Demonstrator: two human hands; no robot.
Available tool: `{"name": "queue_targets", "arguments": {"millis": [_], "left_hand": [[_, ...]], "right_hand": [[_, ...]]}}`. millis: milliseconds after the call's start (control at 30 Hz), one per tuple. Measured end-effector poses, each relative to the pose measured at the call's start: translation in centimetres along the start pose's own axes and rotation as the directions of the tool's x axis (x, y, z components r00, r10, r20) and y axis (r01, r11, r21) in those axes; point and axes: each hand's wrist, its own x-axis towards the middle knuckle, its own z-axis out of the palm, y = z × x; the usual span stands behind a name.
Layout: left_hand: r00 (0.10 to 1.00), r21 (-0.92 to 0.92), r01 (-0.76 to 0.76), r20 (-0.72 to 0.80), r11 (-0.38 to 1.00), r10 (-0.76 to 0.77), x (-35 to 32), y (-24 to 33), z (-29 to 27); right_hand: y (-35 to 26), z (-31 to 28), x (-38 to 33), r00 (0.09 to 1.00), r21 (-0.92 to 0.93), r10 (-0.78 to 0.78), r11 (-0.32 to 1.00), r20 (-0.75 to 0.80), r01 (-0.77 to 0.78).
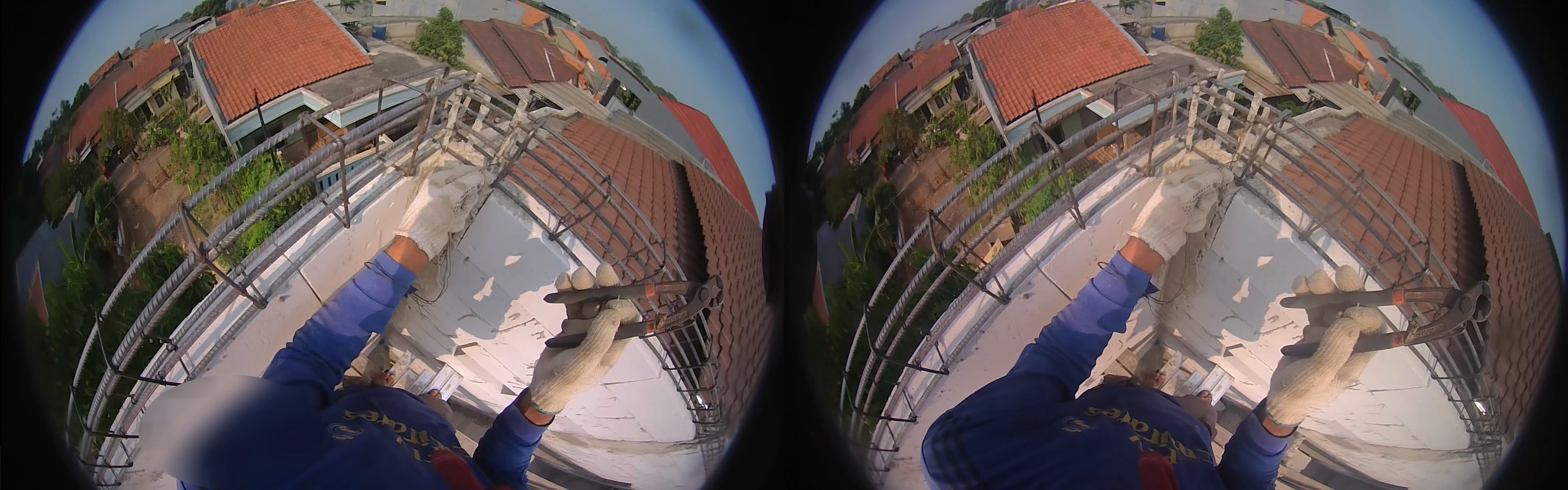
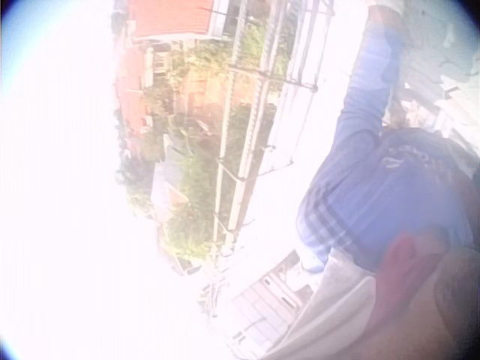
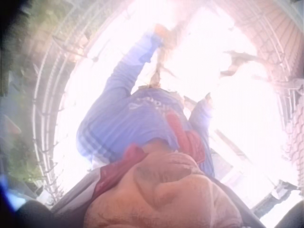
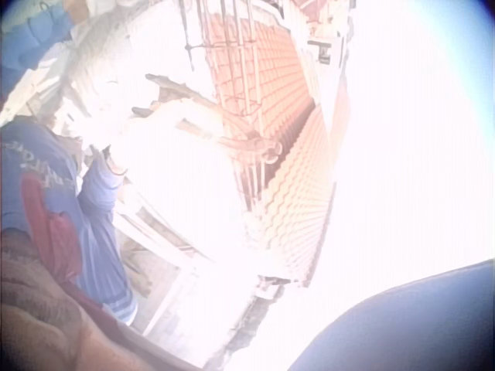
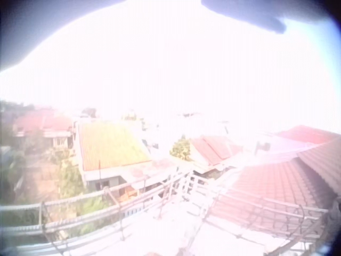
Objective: The person uses a hammer to break and remove concrete from a roof structure. They repeatedly strike the concrete edge and pull away broken pieces by hand, working along a metal rebar framework.
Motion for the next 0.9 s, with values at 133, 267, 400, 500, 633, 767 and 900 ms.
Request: {"name": "queue_targets", "arguments": {"millis": [133, 267, 400, 500, 633, 767, 900], "left_hand": [[0.999, -0.005, 0.01, -0.033, 1.0, -0.01, 1.3, 1.7, 2.3], [0.763, 0.836, -0.527, 0.387, 0.152, 0.518, 2.5, -0.8, 1.8], [0.651, 0.763, -0.635, 0.446, 0.12, 0.614, 2.3, -0.6, -1.5], [0.973, 0.472, -0.153, -0.08, 0.868, 0.215, 2.1, 1.8, 0.7], [0.774, 0.888, -0.387, 0.167, 0.248, 0.611, 1.6, -1.0, 5.0], [0.849, 0.807, -0.387, 0.122, 0.446, 0.515, 1.2, -2.9, 1.8], [0.897, 0.627, -0.177, -0.215, 0.759, 0.387, 1.4, 1.3, 2.8]], "right_hand": [[1.2, -1.5, -2.8, 0.959, -0.215, 0.268, 0.935, -0.096, -0.283], [3.9, -3.5, -6.0, 0.891, -0.571, 0.452, 0.724, -0.033, -0.388], [5.3, -4.9, -7.6, 0.852, -0.745, 0.522, 0.554, -0.038, -0.372], [4.9, -4.8, -8.2, 0.869, -0.735, 0.494, 0.598, 0.024, -0.32], [6.0, -6.4, -10.0, 0.855, -0.696, 0.517, 0.625, 0.032, -0.352], [6.8, -8.7, -11.1, 0.792, -0.694, 0.608, 0.55, -0.05, -0.465], [5.3, -8.3, -11.9, 0.807, -0.767, 0.59, 0.504, -0.03, -0.397]]}}
